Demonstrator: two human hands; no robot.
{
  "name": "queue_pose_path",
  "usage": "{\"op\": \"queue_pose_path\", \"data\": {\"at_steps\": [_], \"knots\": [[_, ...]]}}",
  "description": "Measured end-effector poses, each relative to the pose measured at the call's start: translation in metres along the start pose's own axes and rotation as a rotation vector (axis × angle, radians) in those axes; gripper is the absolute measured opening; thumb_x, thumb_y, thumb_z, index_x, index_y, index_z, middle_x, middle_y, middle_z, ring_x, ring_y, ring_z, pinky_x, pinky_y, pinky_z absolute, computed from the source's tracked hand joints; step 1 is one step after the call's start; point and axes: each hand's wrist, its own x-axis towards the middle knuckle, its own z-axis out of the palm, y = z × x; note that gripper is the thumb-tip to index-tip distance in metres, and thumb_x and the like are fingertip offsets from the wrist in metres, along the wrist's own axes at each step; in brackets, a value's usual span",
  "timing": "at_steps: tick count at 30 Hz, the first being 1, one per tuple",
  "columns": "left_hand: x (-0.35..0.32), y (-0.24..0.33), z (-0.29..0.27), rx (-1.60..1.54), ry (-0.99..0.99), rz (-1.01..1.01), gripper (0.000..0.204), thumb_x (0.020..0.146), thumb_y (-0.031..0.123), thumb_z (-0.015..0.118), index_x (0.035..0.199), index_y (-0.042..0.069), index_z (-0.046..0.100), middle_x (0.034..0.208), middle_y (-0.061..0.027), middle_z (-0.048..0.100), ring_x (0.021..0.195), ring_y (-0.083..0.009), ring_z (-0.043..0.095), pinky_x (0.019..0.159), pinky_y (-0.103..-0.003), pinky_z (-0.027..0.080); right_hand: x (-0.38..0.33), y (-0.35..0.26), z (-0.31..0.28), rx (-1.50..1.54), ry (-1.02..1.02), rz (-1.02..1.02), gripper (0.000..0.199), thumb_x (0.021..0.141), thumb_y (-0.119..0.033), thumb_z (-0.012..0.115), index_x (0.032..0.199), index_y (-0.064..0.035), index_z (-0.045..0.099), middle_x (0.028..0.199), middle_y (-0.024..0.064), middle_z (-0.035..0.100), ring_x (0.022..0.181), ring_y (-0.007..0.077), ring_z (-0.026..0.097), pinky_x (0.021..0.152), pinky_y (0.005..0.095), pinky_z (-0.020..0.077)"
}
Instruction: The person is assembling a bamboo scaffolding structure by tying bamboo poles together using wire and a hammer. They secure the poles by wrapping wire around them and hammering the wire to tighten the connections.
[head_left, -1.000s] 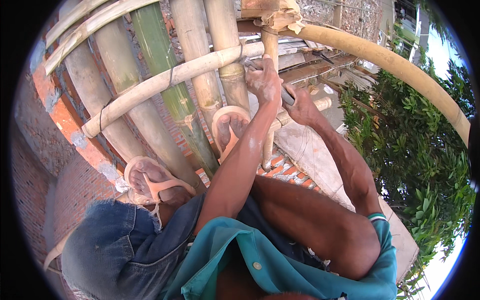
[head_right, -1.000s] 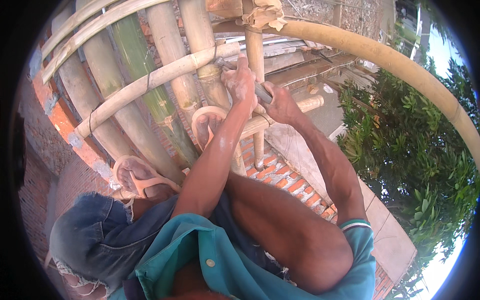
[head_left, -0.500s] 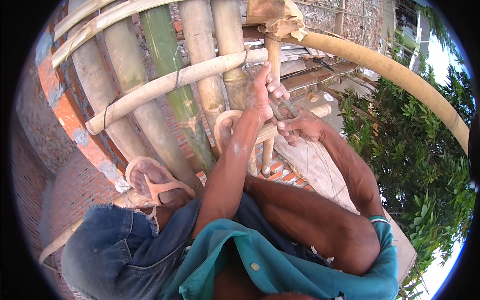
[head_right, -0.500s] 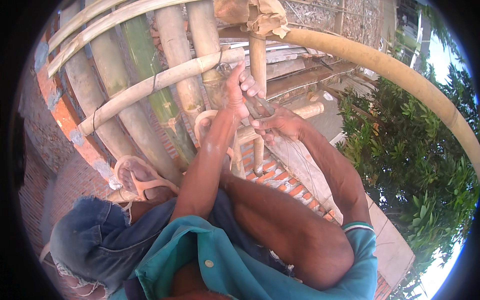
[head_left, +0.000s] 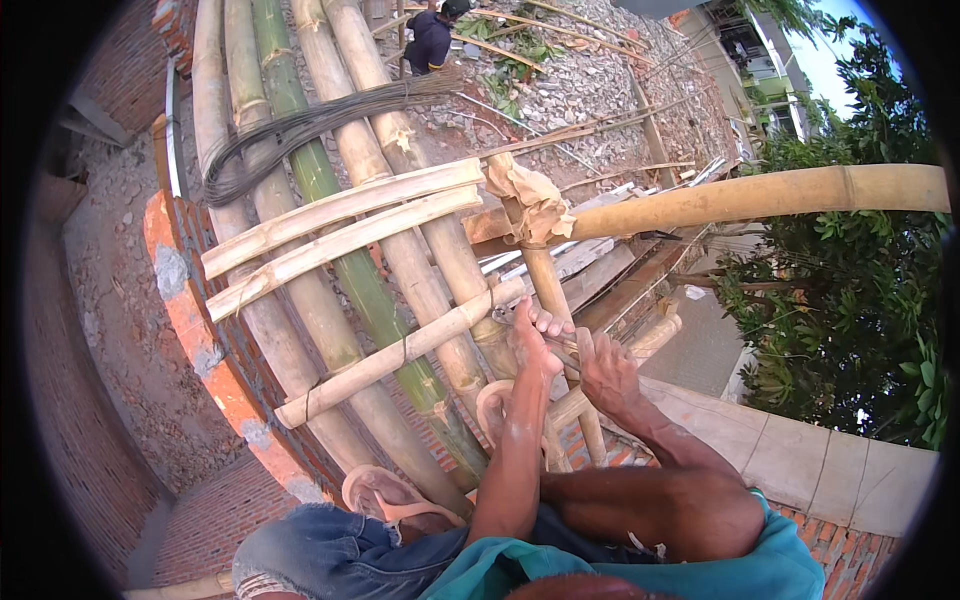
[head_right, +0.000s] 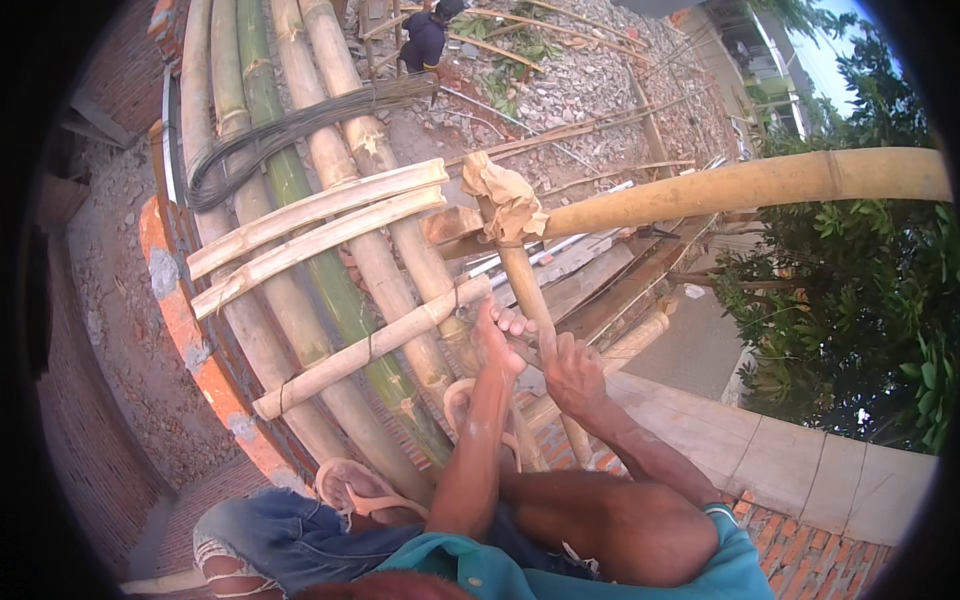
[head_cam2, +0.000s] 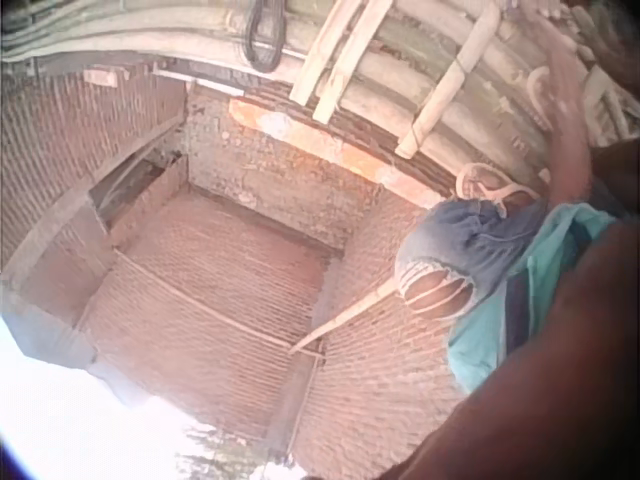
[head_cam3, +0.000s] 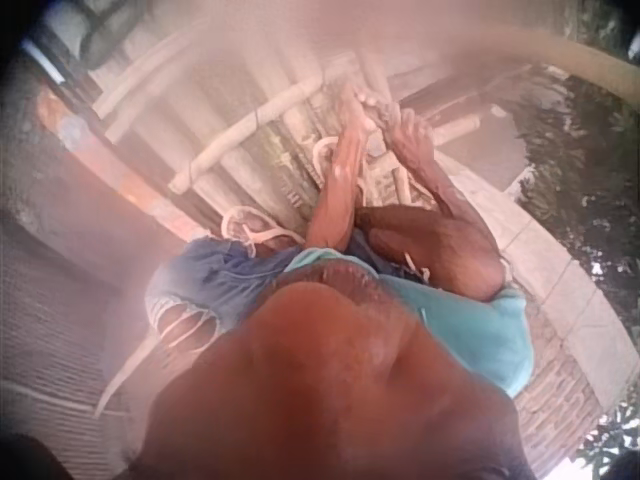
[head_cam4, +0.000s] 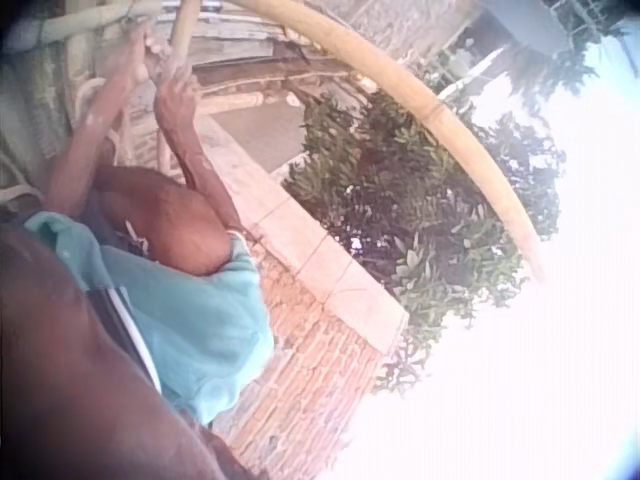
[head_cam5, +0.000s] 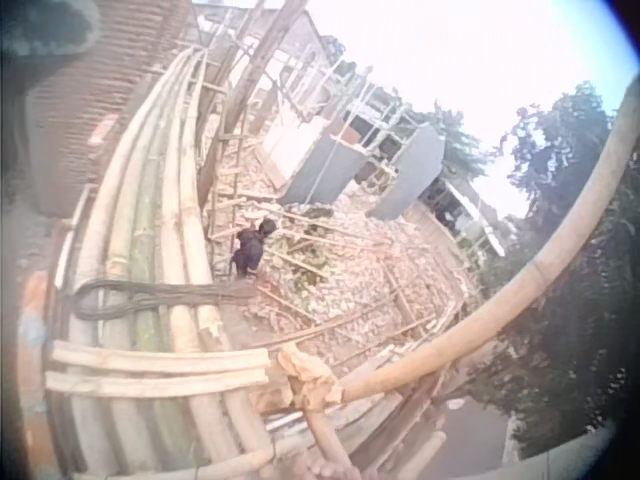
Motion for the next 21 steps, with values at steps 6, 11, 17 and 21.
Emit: {"op": "queue_pose_path", "data": {"at_steps": [6, 11, 17, 21], "knots": [[0.005, -0.002, -0.002, 0.004, -0.015, 0.035, 0.036, 0.100, 0.038, 0.059, 0.071, 0.020, 0.044, 0.056, 0.0056, 0.037, 0.049, -0.0147, 0.040, 0.061, -0.043, 0.047, 0.001, 0.007, 0.007, 0.148, 0.207, 0.004, 0.029, 0.086, -0.008, 0.060, 0.114, -0.0052, 0.057, 0.085, 0.0097, 0.056, 0.078, 0.0275, 0.064, 0.066, 0.0399, 0.0524], [0.004, 0.000, -0.001, 0.065, -0.013, 0.082, 0.036, 0.099, 0.035, 0.059, 0.070, 0.021, 0.042, 0.056, 0.0060, 0.037, 0.050, -0.0142, 0.041, 0.061, -0.041, 0.047, 0.001, 0.009, 0.006, 0.295, -0.199, 0.100, 0.029, 0.086, -0.009, 0.060, 0.114, -0.0060, 0.054, 0.087, 0.0117, 0.059, 0.077, 0.0321, 0.067, 0.060, 0.0437, 0.0536], [0.008, 0.001, -0.003, 0.027, 0.002, 0.057, 0.036, 0.099, 0.033, 0.060, 0.070, 0.021, 0.042, 0.056, 0.0061, 0.036, 0.050, -0.0144, 0.040, 0.060, -0.040, 0.045, -0.002, 0.013, 0.014, 0.268, -0.043, 0.068, 0.025, 0.085, -0.008, 0.060, 0.110, -0.0055, 0.054, 0.082, 0.0138, 0.061, 0.070, 0.0314, 0.068, 0.053, 0.0434, 0.0534], [0.009, 0.001, -0.003, 0.052, -0.018, 0.084, 0.036, 0.099, 0.033, 0.059, 0.070, 0.021, 0.042, 0.056, 0.0062, 0.036, 0.050, -0.0147, 0.040, 0.059, -0.040, 0.045, -0.001, 0.014, 0.014, 0.301, -0.094, 0.054, 0.023, 0.085, -0.008, 0.061, 0.107, -0.0065, 0.054, 0.080, 0.0132, 0.063, 0.067, 0.0297, 0.071, 0.051, 0.0407, 0.0541]]}}
